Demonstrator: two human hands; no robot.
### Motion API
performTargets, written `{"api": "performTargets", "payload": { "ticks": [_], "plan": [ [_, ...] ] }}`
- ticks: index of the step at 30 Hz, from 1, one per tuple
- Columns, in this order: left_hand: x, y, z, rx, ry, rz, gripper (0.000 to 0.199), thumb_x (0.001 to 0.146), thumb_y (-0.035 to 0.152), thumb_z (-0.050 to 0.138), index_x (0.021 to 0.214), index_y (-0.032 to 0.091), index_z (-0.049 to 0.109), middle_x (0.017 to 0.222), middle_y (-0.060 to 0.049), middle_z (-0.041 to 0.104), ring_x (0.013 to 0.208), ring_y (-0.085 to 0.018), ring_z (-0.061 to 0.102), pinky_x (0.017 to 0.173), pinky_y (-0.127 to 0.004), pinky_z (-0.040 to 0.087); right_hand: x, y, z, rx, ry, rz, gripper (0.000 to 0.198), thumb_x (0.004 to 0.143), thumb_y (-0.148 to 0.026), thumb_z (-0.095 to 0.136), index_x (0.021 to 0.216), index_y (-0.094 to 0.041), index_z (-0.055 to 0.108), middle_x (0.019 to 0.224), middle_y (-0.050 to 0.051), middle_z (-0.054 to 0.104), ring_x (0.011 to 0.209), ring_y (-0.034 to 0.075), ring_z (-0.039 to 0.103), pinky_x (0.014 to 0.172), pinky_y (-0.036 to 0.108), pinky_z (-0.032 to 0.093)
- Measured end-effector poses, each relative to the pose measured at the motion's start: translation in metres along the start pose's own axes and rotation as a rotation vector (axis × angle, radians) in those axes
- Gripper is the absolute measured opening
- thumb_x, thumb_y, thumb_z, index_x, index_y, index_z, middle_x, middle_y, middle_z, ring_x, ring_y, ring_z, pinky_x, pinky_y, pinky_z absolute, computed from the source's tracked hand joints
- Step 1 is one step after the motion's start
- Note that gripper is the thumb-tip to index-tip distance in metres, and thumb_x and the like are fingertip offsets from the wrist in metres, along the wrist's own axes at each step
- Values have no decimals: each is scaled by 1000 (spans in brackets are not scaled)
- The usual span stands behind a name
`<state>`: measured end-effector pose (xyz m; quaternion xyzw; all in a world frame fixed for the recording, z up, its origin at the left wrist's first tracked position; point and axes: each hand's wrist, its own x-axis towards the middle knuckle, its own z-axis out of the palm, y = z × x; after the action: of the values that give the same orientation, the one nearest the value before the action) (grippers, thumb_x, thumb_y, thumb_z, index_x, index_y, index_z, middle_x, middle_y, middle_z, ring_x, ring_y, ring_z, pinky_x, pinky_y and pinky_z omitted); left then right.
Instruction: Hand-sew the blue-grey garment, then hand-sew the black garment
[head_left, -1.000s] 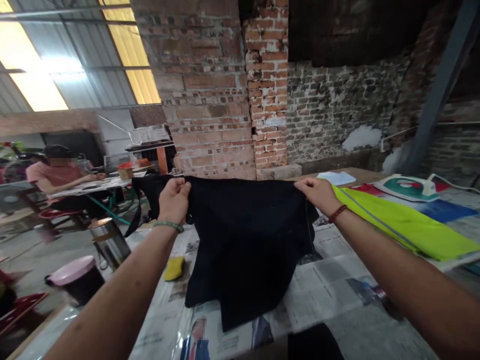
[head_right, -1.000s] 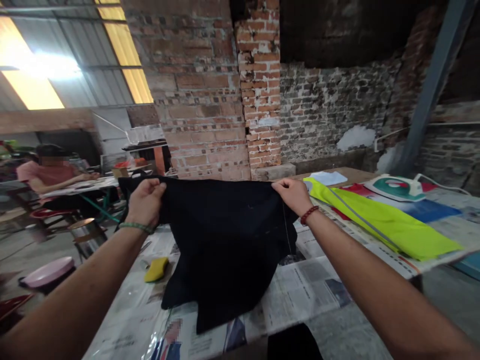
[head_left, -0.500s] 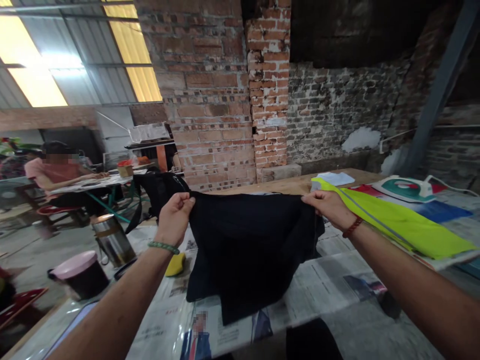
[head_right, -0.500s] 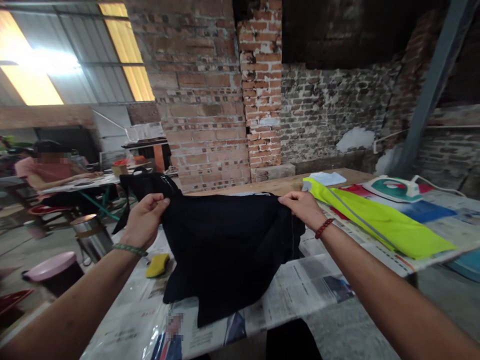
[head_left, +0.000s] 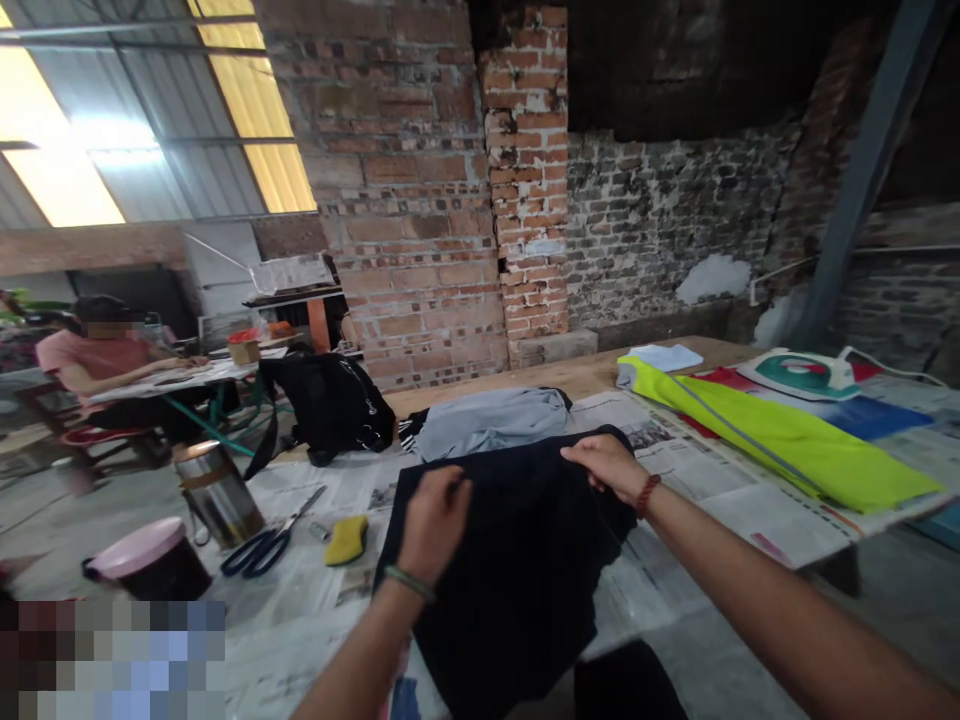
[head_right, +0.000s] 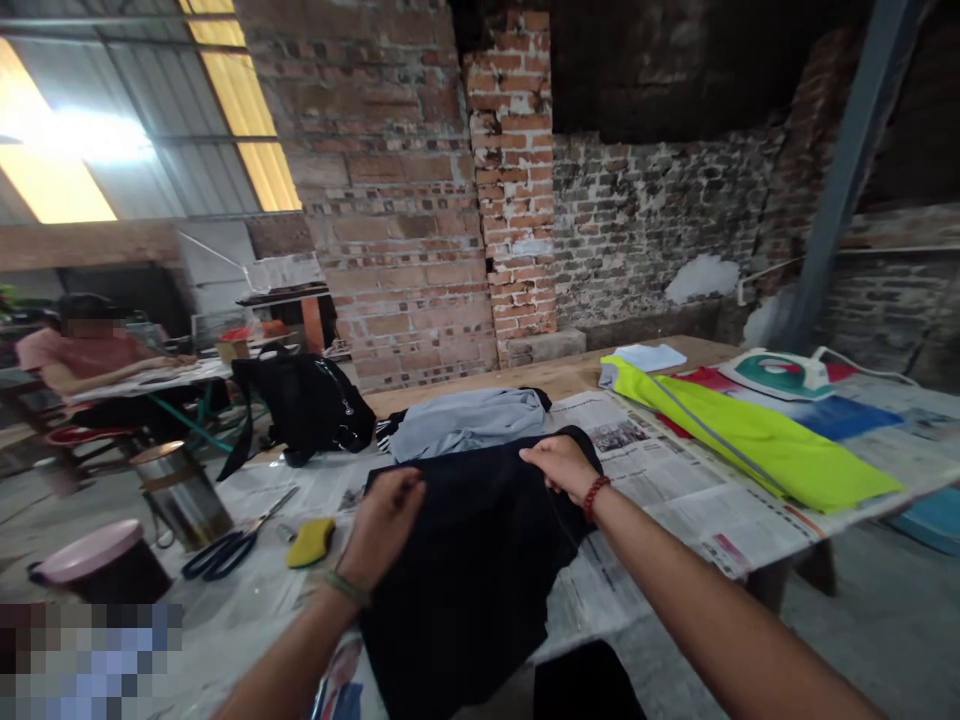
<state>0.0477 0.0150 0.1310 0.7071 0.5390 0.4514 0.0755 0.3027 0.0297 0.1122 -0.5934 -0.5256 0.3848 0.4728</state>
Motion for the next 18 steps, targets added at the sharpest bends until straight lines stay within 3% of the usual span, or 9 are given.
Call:
{"api": "performTargets", "payload": {
  "ticks": [2, 4, 7, 9, 11, 13, 18],
  "plan": [
    [-34, 23, 34, -24, -160, 44, 24, 77, 37, 47, 90, 19, 59, 78, -5, 62, 69, -18, 58, 64, -28, 45, 2, 4, 8, -1, -2, -9, 28, 66, -43, 58, 55, -17, 50, 29, -8, 37, 26, 6, 34, 28, 15, 24],
    [-57, 46, 63, 27, -233, 32, 35, 77, 46, 46, 92, 17, 57, 81, -7, 62, 74, -21, 59, 64, -29, 44, 2, 3, 10, -10, -1, -20, 29, 66, -43, 57, 55, -17, 50, 29, -8, 38, 26, 6, 34, 28, 15, 24],
    [-66, 66, 93, 212, -301, -6, 44, 75, 49, 48, 100, 13, 53, 93, -12, 60, 88, -27, 57, 72, -35, 43, 0, -1, 8, -26, 3, -41, 29, 67, -44, 56, 56, -17, 52, 30, -7, 38, 27, 6, 34, 28, 15, 24],
    [-60, 70, 102, 336, -355, -42, 36, 76, 37, 49, 102, 12, 52, 98, -14, 58, 90, -28, 56, 72, -36, 42, -2, -2, 4, -34, 11, -59, 29, 66, -44, 57, 57, -17, 52, 31, -8, 37, 27, 6, 34, 28, 16, 24],
    [-51, 68, 103, 410, -429, -59, 25, 76, 18, 46, 100, 14, 52, 97, -13, 59, 88, -27, 58, 70, -35, 42, -2, -1, -3, -37, 31, -77, 30, 66, -44, 57, 55, -17, 51, 32, -8, 35, 27, 6, 33, 28, 16, 23],
    [-43, 61, 95, 429, -493, -49, 30, 72, 5, 42, 97, 16, 53, 94, -12, 61, 85, -26, 60, 67, -33, 42, -1, 0, -12, -35, 54, -90, 31, 66, -44, 57, 53, -17, 48, 33, -9, 34, 27, 5, 32, 29, 16, 22],
    [-31, 31, 46, 415, -566, -38, 39, 67, -2, 41, 95, 20, 56, 90, -10, 65, 83, -25, 62, 67, -31, 42, 6, 6, -32, 8, 78, -76, 30, 65, -44, 57, 54, -17, 49, 36, -8, 37, 28, 5, 32, 29, 17, 22]
  ]
}}
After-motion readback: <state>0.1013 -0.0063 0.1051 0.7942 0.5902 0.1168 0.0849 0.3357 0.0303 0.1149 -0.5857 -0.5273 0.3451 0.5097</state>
